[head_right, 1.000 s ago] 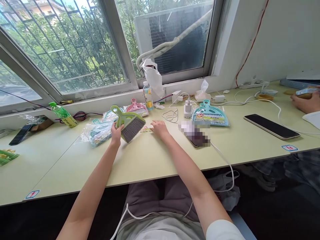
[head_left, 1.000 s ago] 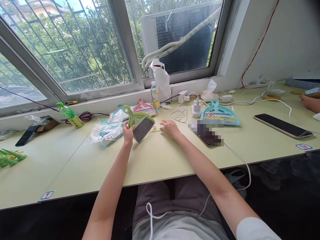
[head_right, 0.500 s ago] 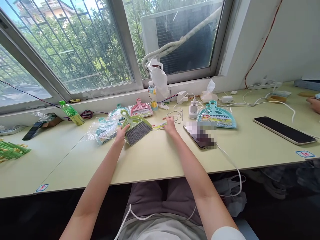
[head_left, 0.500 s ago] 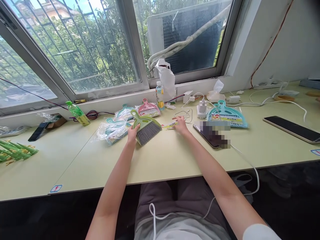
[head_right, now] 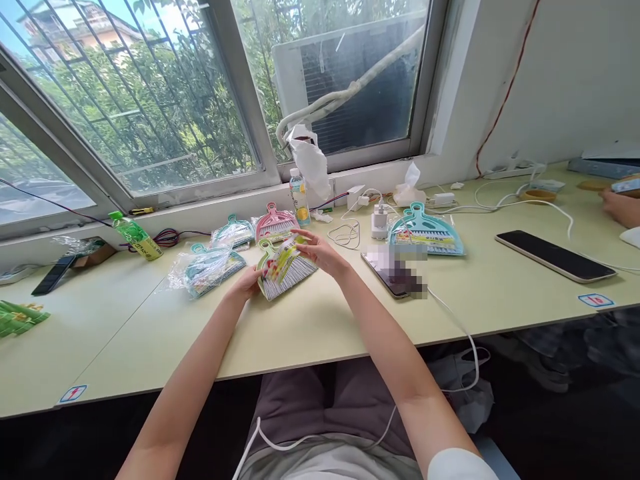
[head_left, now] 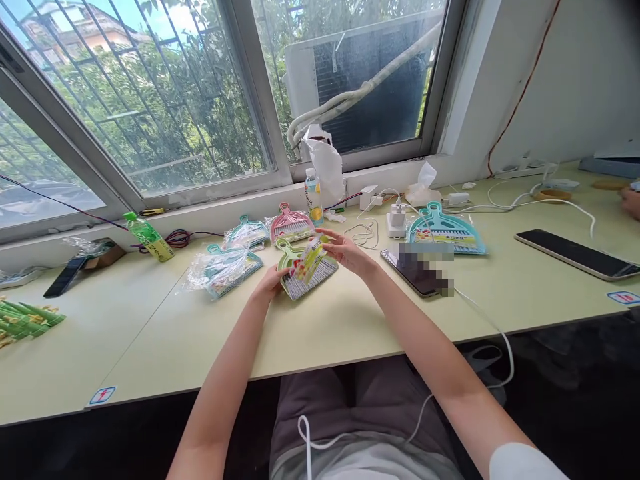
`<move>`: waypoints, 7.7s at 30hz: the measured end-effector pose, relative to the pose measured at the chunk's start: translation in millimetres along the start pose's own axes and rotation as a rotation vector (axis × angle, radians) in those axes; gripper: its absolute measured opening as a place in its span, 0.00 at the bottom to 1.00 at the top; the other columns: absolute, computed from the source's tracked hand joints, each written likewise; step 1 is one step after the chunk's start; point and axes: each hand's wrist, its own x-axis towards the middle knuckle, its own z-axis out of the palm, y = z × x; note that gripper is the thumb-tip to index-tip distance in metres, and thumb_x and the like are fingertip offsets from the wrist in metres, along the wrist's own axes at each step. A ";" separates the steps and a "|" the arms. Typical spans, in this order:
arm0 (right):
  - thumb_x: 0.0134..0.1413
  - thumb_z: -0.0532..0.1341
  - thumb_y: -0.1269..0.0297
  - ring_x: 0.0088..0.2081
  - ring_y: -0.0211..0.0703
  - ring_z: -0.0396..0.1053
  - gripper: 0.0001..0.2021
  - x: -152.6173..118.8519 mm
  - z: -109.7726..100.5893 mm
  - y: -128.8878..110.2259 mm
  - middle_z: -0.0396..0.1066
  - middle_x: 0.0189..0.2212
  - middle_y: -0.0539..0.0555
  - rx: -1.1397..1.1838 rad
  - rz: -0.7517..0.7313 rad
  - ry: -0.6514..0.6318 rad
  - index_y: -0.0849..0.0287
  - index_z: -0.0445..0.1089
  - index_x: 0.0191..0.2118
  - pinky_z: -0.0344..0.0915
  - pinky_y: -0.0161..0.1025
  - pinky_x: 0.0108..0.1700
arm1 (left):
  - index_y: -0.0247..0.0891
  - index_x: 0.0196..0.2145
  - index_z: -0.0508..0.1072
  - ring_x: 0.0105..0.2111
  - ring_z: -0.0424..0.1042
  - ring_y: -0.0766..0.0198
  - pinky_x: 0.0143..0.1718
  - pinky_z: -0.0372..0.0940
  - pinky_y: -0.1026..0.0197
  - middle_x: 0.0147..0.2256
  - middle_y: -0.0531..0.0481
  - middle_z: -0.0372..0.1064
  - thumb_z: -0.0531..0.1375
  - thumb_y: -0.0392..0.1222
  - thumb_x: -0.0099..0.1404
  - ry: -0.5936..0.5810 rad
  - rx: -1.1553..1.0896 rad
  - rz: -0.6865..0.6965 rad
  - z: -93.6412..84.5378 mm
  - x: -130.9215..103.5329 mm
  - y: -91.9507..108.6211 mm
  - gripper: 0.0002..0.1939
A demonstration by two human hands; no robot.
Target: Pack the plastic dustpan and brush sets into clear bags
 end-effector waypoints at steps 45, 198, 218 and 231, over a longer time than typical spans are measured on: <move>0.55 0.62 0.75 0.28 0.37 0.75 0.11 0.8 32.1 60.4 0.75 0.31 0.50 0.047 0.303 0.365 0.57 0.62 0.41 0.76 0.44 0.45 | 0.43 0.52 0.63 0.51 0.72 0.51 0.46 0.73 0.54 0.52 0.44 0.69 0.72 0.31 0.44 0.240 -0.122 0.284 24.7 -11.5 4.2 0.38; 0.40 0.69 0.65 0.27 0.40 0.75 0.22 1.7 20.2 44.2 0.77 0.32 0.53 0.068 0.023 0.397 0.57 0.62 0.42 0.60 0.28 0.17 | 0.43 0.62 0.64 0.58 0.65 0.44 0.55 0.62 0.45 0.60 0.36 0.63 0.58 0.60 0.65 -0.656 -0.002 0.058 26.3 -34.2 10.6 0.33; 0.42 0.70 0.67 0.26 0.40 0.74 0.19 -1.4 19.6 46.5 0.77 0.31 0.53 0.071 0.085 0.345 0.58 0.64 0.41 0.69 0.32 0.24 | 0.36 0.56 0.70 0.54 0.70 0.48 0.52 0.67 0.50 0.54 0.38 0.70 0.59 0.56 0.66 -0.264 -0.094 0.142 18.4 -24.9 9.8 0.27; 0.44 0.70 0.71 0.25 0.36 0.73 0.18 -1.7 15.0 49.2 0.75 0.28 0.49 0.179 0.121 0.398 0.57 0.64 0.40 0.75 0.33 0.31 | 0.42 0.63 0.64 0.51 0.72 0.44 0.50 0.65 0.46 0.55 0.36 0.69 0.55 0.62 0.66 -0.565 0.077 0.081 40.8 -37.6 16.5 0.34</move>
